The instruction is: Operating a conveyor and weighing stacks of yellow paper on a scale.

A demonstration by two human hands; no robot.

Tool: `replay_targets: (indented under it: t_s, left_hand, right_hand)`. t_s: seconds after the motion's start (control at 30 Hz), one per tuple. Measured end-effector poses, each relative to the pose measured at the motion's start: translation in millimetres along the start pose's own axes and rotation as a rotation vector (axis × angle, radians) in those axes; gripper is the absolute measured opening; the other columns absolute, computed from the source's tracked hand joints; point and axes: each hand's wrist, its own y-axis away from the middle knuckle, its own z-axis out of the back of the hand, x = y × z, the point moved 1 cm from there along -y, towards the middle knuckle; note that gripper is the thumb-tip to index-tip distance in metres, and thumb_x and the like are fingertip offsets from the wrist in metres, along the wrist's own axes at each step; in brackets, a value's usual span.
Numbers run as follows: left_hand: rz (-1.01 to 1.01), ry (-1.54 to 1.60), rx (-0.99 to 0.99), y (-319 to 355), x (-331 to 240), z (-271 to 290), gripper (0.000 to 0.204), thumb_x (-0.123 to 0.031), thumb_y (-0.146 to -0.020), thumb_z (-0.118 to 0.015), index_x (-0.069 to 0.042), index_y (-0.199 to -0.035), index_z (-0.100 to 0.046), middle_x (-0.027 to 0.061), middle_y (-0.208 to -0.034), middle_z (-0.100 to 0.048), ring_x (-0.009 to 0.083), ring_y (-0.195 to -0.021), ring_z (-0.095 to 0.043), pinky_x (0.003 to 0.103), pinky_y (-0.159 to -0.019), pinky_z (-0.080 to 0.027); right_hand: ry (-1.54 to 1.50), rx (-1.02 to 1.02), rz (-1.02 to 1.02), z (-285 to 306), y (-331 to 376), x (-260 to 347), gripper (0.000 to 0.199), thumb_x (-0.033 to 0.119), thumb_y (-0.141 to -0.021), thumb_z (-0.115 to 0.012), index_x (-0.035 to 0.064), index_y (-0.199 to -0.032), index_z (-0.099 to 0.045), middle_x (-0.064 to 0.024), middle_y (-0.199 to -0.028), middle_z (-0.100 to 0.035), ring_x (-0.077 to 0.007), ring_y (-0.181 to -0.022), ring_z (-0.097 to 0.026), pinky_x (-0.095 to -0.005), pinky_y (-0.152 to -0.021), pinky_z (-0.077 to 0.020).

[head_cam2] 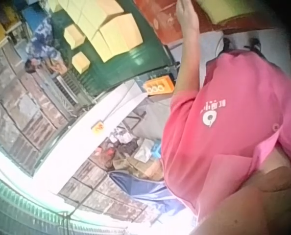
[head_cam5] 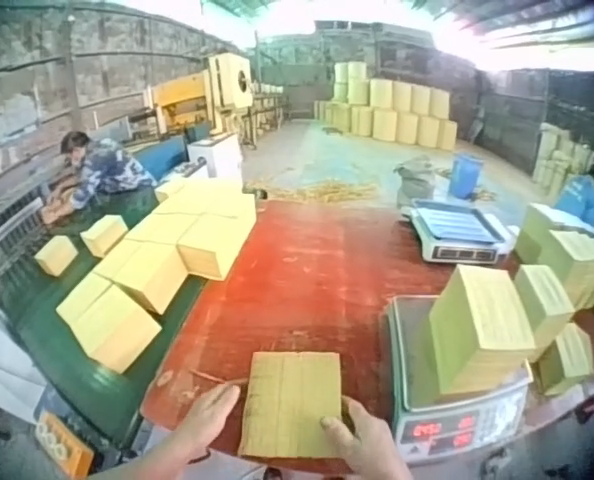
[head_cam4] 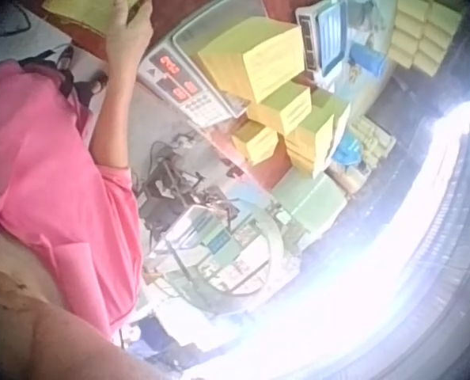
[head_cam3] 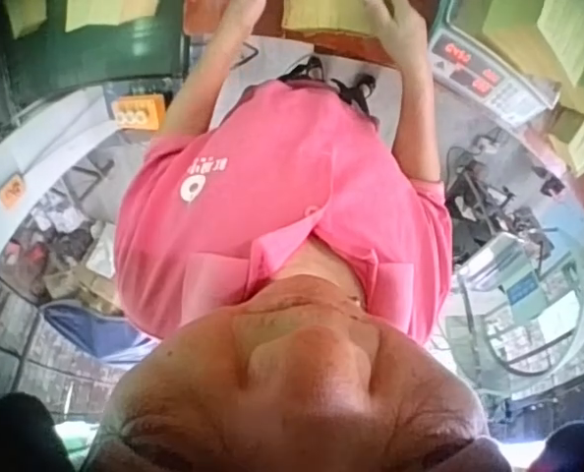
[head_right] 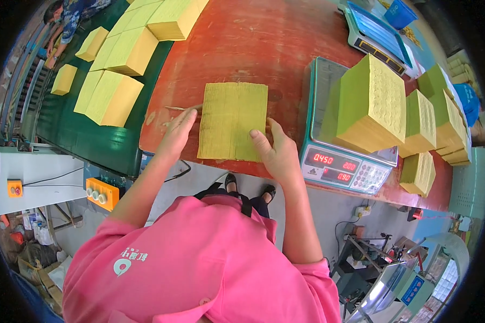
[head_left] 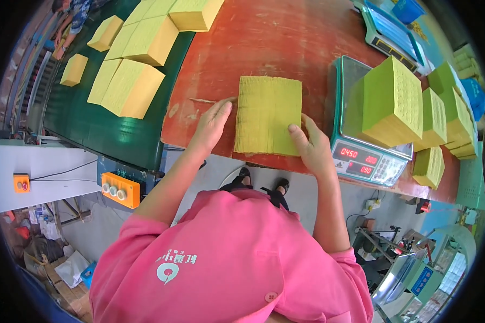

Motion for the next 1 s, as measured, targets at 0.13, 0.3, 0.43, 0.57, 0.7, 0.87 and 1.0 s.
replay_targets:
  t_s: [0.13, 0.3, 0.43, 0.57, 0.7, 0.87, 1.0]
  left_hand:
    - [0.008, 0.236, 0.020, 1, 5, -25, 0.042, -0.026, -0.105, -0.045, 0.003, -0.133, -0.053, 0.0127, -0.129, -0.060, 0.0172, -0.117, -0.055, 0.030, -0.101, -0.043]
    - [-0.201, 0.226, 0.007, -4, -10, -53, 0.044, -0.026, -0.105, -0.042, 0.003, -0.139, -0.046, 0.0136, -0.134, -0.055, 0.0190, -0.123, -0.051, 0.032, -0.104, -0.041]
    - [-0.359, 0.057, 0.046, -20, -29, -37, 0.045, -0.025, -0.106, -0.040, 0.001, -0.142, -0.043, 0.0166, -0.144, -0.047, 0.0230, -0.133, -0.044, 0.035, -0.111, -0.034]
    - [-0.450, 0.045, 0.063, -15, -34, -25, 0.047, -0.019, -0.104, -0.041, -0.003, -0.148, -0.037, 0.0159, -0.158, -0.029, 0.0261, -0.147, -0.025, 0.037, -0.120, -0.019]
    - [-0.506, -0.216, 0.051, 8, 5, -23, 0.050, -0.008, -0.099, -0.048, -0.003, -0.148, -0.038, 0.0148, -0.154, -0.037, 0.0259, -0.144, -0.033, 0.037, -0.118, -0.025]
    - [-0.436, -0.114, 0.022, 13, 20, -28, 0.047, -0.005, -0.098, -0.048, -0.003, -0.144, -0.042, 0.0140, -0.147, -0.045, 0.0255, -0.138, -0.041, 0.036, -0.114, -0.032]
    - [-0.428, -0.151, 0.021, 14, 8, -28, 0.048, -0.003, -0.096, -0.049, -0.004, -0.143, -0.043, 0.0156, -0.145, -0.046, 0.0284, -0.138, -0.042, 0.037, -0.114, -0.032]
  right_hand:
    - [-0.242, 0.012, -0.018, -12, -6, -18, 0.062, 0.041, -0.096, -0.061, -0.0070, -0.134, -0.050, -0.0217, -0.118, -0.065, -0.0239, -0.110, -0.062, -0.0337, -0.095, -0.0463]
    - [-0.389, -0.001, -0.024, -20, -5, -25, 0.059, 0.037, -0.095, -0.063, -0.0056, -0.133, -0.050, -0.0166, -0.118, -0.064, -0.0203, -0.109, -0.060, -0.0333, -0.095, -0.0456]
    - [-0.435, -0.026, 0.107, -10, -7, 7, 0.060, 0.034, -0.093, -0.066, -0.0038, -0.135, -0.046, -0.0137, -0.117, -0.062, -0.0179, -0.109, -0.057, -0.0333, -0.094, -0.0460]
    - [-0.543, -0.026, 0.200, -9, -2, 13, 0.071, 0.021, -0.086, -0.072, 0.0006, -0.145, -0.037, -0.0140, -0.131, -0.055, -0.0172, -0.118, -0.053, -0.0341, -0.100, -0.0435]
    - [-0.323, -0.069, 0.383, -25, 0, -30, 0.079, 0.011, -0.081, -0.074, 0.0039, -0.149, -0.033, -0.0121, -0.138, -0.051, -0.0195, -0.124, -0.050, -0.0348, -0.105, -0.0402]
    - [-0.341, -0.006, 0.236, -40, 1, -50, 0.085, 0.004, -0.079, -0.074, 0.0059, -0.151, -0.029, -0.0115, -0.143, -0.048, -0.0228, -0.130, -0.046, -0.0366, -0.110, -0.0368]
    - [-0.425, 0.005, 0.210, -43, -1, -49, 0.080, 0.008, -0.081, -0.077, 0.0030, -0.147, -0.034, -0.0113, -0.139, -0.051, -0.0220, -0.128, -0.048, -0.0366, -0.109, -0.0380]
